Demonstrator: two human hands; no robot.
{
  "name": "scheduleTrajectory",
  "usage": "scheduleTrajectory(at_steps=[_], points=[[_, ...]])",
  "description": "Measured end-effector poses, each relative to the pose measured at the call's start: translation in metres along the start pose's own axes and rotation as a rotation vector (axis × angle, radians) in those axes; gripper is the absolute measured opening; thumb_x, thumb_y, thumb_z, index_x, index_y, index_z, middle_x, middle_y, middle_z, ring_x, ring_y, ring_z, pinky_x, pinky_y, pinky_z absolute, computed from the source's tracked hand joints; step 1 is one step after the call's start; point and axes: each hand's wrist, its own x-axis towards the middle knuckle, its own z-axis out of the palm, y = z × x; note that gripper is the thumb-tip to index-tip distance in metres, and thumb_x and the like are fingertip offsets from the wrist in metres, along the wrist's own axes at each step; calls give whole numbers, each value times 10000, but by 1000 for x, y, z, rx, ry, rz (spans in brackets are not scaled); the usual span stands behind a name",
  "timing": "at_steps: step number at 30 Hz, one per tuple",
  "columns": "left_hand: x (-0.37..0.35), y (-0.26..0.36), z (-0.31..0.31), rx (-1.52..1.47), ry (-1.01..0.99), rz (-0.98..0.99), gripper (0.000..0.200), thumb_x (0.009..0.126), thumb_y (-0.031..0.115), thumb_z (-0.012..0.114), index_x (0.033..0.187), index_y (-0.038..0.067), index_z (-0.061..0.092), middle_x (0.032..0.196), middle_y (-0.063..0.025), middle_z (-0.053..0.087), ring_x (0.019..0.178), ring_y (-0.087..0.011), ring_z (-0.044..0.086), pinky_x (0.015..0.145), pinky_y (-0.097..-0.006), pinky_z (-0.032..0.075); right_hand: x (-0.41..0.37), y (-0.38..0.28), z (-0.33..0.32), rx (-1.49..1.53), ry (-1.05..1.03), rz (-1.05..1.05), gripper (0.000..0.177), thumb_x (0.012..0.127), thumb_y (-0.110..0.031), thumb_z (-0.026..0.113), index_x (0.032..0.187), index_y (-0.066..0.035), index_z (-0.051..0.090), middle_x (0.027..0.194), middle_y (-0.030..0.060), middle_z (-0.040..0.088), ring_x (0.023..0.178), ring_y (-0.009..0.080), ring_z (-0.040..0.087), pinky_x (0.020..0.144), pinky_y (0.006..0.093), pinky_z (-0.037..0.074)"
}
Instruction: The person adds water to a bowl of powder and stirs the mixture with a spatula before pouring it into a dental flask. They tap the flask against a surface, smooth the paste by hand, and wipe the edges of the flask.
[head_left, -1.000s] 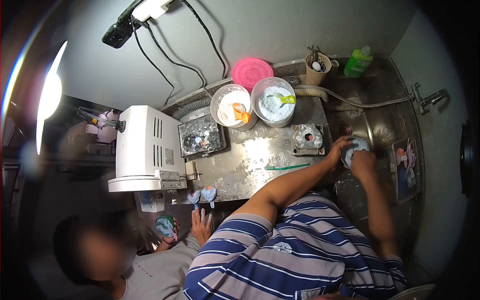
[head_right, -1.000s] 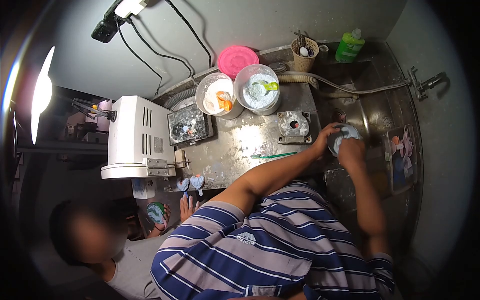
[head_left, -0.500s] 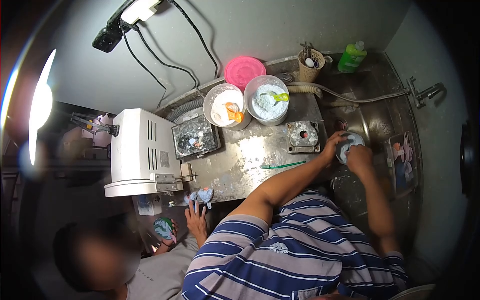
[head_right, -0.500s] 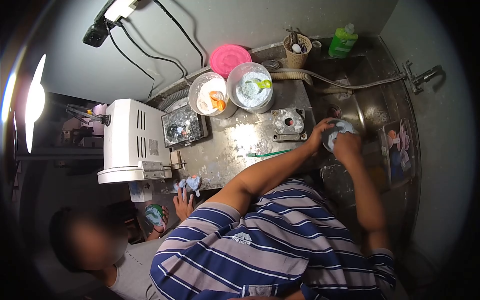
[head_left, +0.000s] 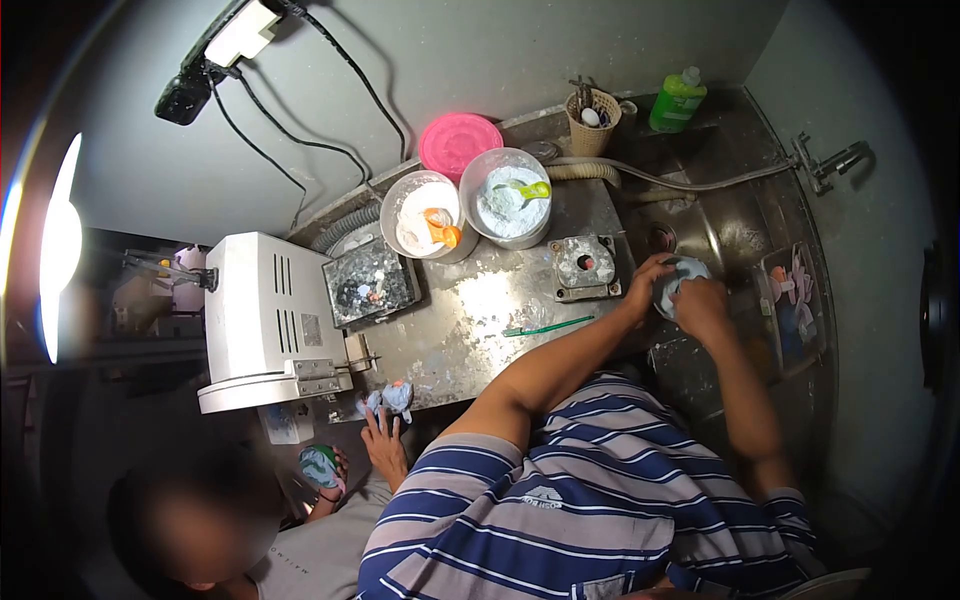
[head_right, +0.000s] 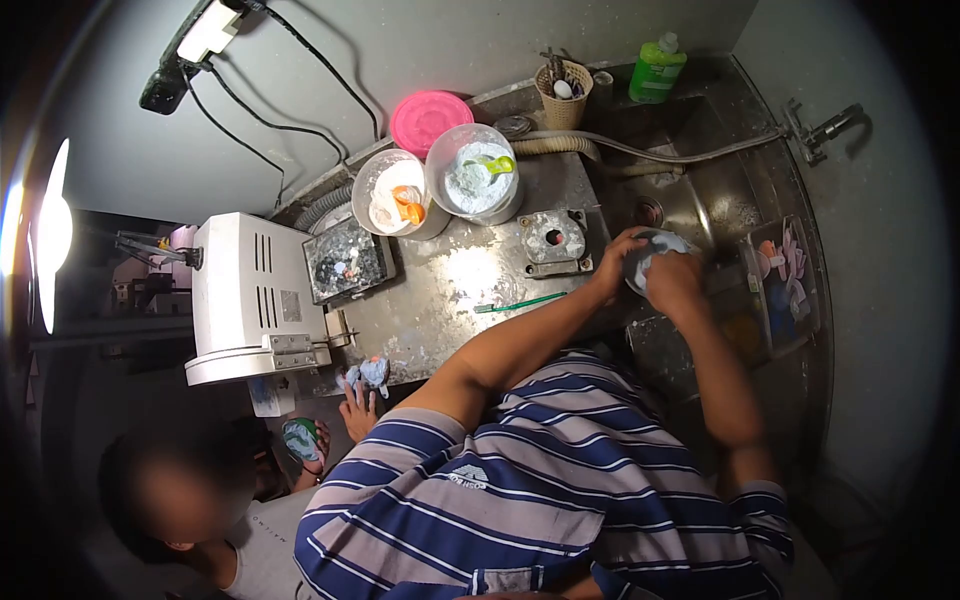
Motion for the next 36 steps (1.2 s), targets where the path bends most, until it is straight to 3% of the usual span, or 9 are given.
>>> scheduleTrajectory(at_steps=[3, 7, 11, 17, 21, 24, 27, 31, 36], points=[[-5, 4, 1, -13, -21, 13, 487, 836, 257, 557, 1278, 54, 555, 1211, -90, 599, 1137, -217, 560, 1000, -328, 407, 19, 15, -11, 196, 102, 329, 316, 885, -316, 619, 848, -18, 714, 859, 203, 691, 845, 356, 681, 750, 450, 519], [-5, 8, 4, -16, -23, -6, 488, 837, 258, 561, 1280, 54, 554, 1210, -90, 600, 1140, -216, 556, 1004, -329, 403, -3, -4, -8, 15, 10, 65, 330, 880, -330, 622, 820, -18, 711, 806, 204, 681, 798, 364, 678, 723, 466, 519], [-8, 5, 13, -35, -5, -23, 475, 816, 228, 563, 1257, 54, 573, 1205, -80, 588, 1159, -207, 514, 1016, -319, 371, 16, 12, -8, 112, 58, 294, 308, 874, -321, 627, 823, -31, 715, 845, 194, 687, 833, 358, 676, 753, 466, 514], [-8, 8, 11, 16, -22, -24, 482, 810, 242, 567, 1261, 70, 576, 1213, -74, 583, 1166, -214, 503, 1037, -317, 337, 14, 18, -2, 225, 77, 296, 223, 851, -243, 620, 881, -43, 715, 867, 183, 697, 844, 347, 682, 775, 450, 512], [-8, 11, 9, 25, 2, -8, 467, 820, 228, 567, 1259, 71, 577, 1192, -75, 593, 1158, -204, 516, 1001, -318, 385, 2, 3, -5, 14, 20, 76, 273, 851, -296, 644, 815, -35, 715, 796, 206, 687, 785, 365, 686, 732, 464, 519], [-11, 13, 11, -91, -14, -59, 458, 824, 231, 569, 1251, 63, 578, 1183, -68, 597, 1126, -189, 535, 978, -304, 395, 18, 16, -15, 164, 145, 342, 256, 848, -293, 644, 824, -53, 730, 837, 187, 703, 814, 339, 697, 743, 442, 527], [-12, 16, 14, -8, 21, -39, 457, 825, 227, 569, 1246, 50, 580, 1153, -76, 613, 1113, -193, 551, 983, -301, 389, 4, 0, -3, 14, -44, 98, 329, 886, -319, 618, 820, -13, 720, 812, 216, 683, 787, 378, 678, 750, 468, 516], [-8, 10, 8, -62, -19, -15, 445, 827, 215, 562, 1239, 50, 580, 1174, -71, 605, 1125, -193, 543, 995, -302, 383, 19, 19, -13, 198, 117, 353, 312, 881, -305, 624, 825, -17, 728, 822, 213, 688, 824, 366, 683, 781, 452, 517], [-10, 13, 6, -51, -17, -33, 454, 827, 220, 558, 1247, 50, 577, 1172, -75, 609, 1111, -209, 562, 981, -319, 411, 3, -2, -29, 164, -14, 149, 278, 876, -298, 622, 857, -37, 716, 868, 198, 690, 864, 350, 678, 772, 458, 513]])
